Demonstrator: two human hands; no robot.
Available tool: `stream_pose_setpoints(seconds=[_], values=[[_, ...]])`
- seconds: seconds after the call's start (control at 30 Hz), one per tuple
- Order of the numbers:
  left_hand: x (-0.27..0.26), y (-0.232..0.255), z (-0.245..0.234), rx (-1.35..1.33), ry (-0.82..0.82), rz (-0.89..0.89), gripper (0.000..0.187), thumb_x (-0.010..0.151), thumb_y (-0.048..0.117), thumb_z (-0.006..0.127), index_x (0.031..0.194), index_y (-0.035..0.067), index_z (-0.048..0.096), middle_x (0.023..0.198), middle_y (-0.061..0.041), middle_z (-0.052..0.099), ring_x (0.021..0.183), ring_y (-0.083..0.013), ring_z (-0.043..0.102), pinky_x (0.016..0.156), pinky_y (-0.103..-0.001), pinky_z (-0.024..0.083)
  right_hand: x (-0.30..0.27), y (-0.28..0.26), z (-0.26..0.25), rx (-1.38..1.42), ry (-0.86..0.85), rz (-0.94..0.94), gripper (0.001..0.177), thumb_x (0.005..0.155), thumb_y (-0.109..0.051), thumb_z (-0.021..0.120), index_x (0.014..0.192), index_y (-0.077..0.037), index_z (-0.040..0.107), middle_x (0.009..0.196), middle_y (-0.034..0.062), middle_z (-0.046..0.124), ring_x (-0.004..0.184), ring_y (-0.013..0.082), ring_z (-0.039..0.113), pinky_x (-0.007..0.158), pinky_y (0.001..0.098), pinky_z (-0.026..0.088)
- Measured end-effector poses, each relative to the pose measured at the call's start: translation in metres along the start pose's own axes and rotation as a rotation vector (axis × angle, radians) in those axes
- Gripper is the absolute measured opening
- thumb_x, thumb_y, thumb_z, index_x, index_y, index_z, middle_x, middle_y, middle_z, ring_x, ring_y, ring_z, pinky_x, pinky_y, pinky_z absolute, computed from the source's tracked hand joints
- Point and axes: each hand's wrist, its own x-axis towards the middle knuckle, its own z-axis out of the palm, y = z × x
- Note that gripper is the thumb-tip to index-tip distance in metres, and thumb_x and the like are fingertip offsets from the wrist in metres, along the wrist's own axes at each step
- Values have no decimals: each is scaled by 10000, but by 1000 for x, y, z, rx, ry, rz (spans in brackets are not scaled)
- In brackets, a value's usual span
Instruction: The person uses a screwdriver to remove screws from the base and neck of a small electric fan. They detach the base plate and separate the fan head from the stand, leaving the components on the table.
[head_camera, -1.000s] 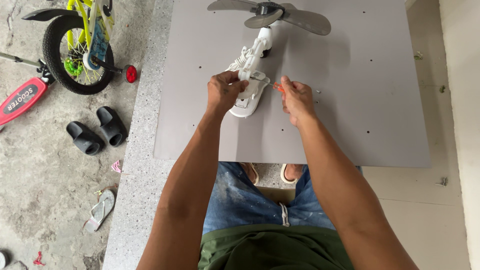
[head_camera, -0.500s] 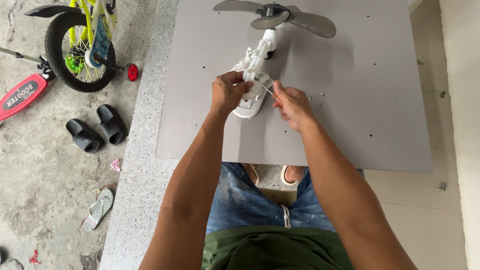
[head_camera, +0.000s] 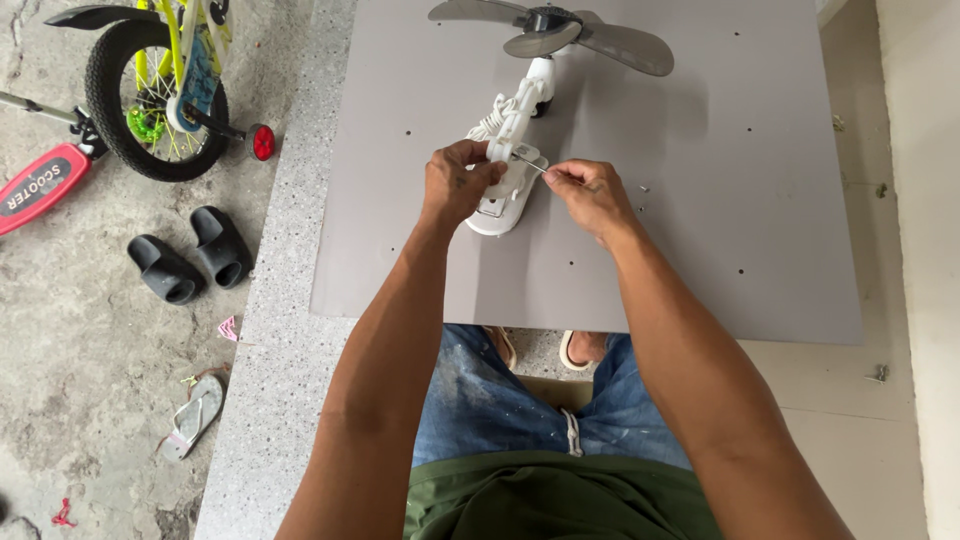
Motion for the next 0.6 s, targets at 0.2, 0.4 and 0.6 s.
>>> stream_pose_setpoints(seconds=[0.2,0.4,0.6], values=[[0,0,1,-12,-5,-24,306,809,108,796,1106,40,762,1002,-70,793,788,-130,754,722,-299,617,1,0,-1,-26,4,-13,256,958,-250,701,1069,-30,770,817,-11,682,737,72,564,652,272,485],[1,-2,1,-27,-2,-17,305,812,98,798,1109,33,761,1005,-76,794,794,-128,760,733,-287,624,-1,-6,-2,-44,-1,15,252,957,-251,698,1056,-32,770,807,-5,676,729,77,555,639,279,481],[2,-4,2,-33,-3,-1,303,814,101,799,1106,32,760,1008,-77,792,797,-124,761,735,-284,626,-2,-11,-2,-35,-14,38,248,953,-253,700,1057,-39,771,798,-13,662,715,75,551,632,272,478]])
